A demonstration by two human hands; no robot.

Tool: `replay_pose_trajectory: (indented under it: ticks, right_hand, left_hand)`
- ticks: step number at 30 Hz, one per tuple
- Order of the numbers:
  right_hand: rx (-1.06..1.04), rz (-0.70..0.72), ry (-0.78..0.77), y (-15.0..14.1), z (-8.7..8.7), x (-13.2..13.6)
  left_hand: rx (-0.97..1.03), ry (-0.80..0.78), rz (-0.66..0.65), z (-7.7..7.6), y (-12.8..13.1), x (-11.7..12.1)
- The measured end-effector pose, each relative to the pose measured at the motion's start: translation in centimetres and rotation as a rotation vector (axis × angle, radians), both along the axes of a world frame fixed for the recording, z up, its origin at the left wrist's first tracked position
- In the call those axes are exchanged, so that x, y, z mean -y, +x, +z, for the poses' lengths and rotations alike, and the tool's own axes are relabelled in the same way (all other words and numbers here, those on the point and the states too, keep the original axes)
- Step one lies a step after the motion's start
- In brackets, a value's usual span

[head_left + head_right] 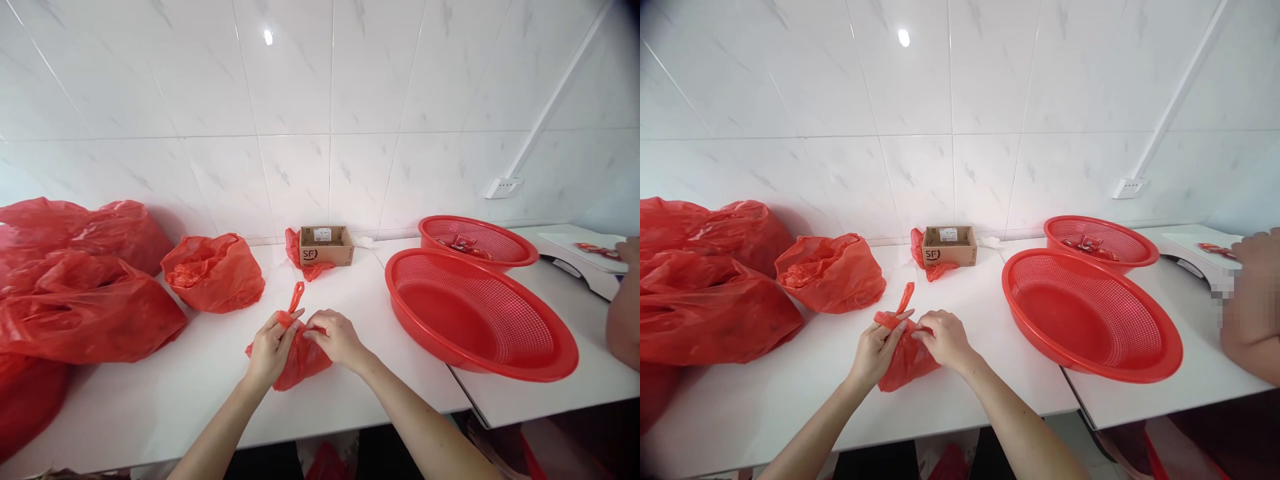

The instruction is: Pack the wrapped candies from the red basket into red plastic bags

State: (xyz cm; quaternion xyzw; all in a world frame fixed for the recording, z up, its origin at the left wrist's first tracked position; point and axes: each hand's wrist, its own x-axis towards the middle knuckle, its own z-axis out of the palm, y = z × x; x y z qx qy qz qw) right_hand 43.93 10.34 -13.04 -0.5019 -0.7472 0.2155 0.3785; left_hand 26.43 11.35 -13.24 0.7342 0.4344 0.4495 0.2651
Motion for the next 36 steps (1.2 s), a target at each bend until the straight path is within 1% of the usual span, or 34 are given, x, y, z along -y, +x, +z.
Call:
replay_pose_trajectory:
  ticks: [2,7,9,12,14,17,21,25,29,33,36]
  right_hand:
    - [0.01,0.005,-0.002,0.8,0.2,-0.3]
    - [-0.057,0.025,-0.073,2.1,0.3,-0.2]
    - [-0.085,0.001,-0.065,1.7,0.0,0.0]
    - [-0.148,-0.068,-0.031,0.0,-0.7,0.0]
    - [-0.107,-0.116,-0.023,-1.5,-1.4,-0.2]
    - [0.052,-0.169,-0.024,-3.0,-2.8,-0.6]
    - [0.129,-0.195,-0.026,-3.2,-4.0,-1.5]
    - [0.149,-0.205,-0.04,-2.9,-4.4,-2.1]
    - [0.12,-0.207,-0.062,-3.2,-4.8,-2.0]
    - [0.044,-0.196,-0.099,-3.2,-5.1,-1.6]
    - [-0.061,-0.14,-0.148,-2.4,-4.7,-1.6]
  left_hand:
    - [0.0,-0.008,0.014,-0.2,-0.2,0.2]
    - [0.015,-0.041,0.035,-0.5,-0.3,0.5]
    - [0.03,-0.056,0.053,-0.6,0.0,0.3]
    - [0.065,-0.084,0.111,-0.9,0.6,-0.5]
    - [0.076,-0.104,0.142,-1.2,1.1,-1.3]
    - [0.049,-0.131,0.163,-1.8,1.6,-2.4]
    - [-0.023,-0.145,0.184,-2.5,1.8,-3.5]
    - [-0.062,-0.141,0.205,-2.9,1.8,-3.9]
    - [-0.08,-0.128,0.202,-3.2,1.9,-3.9]
    - [-0.089,-0.121,0.199,-3.6,2.0,-3.6]
    - [-0.09,-0.115,0.173,-3.3,1.8,-3.1]
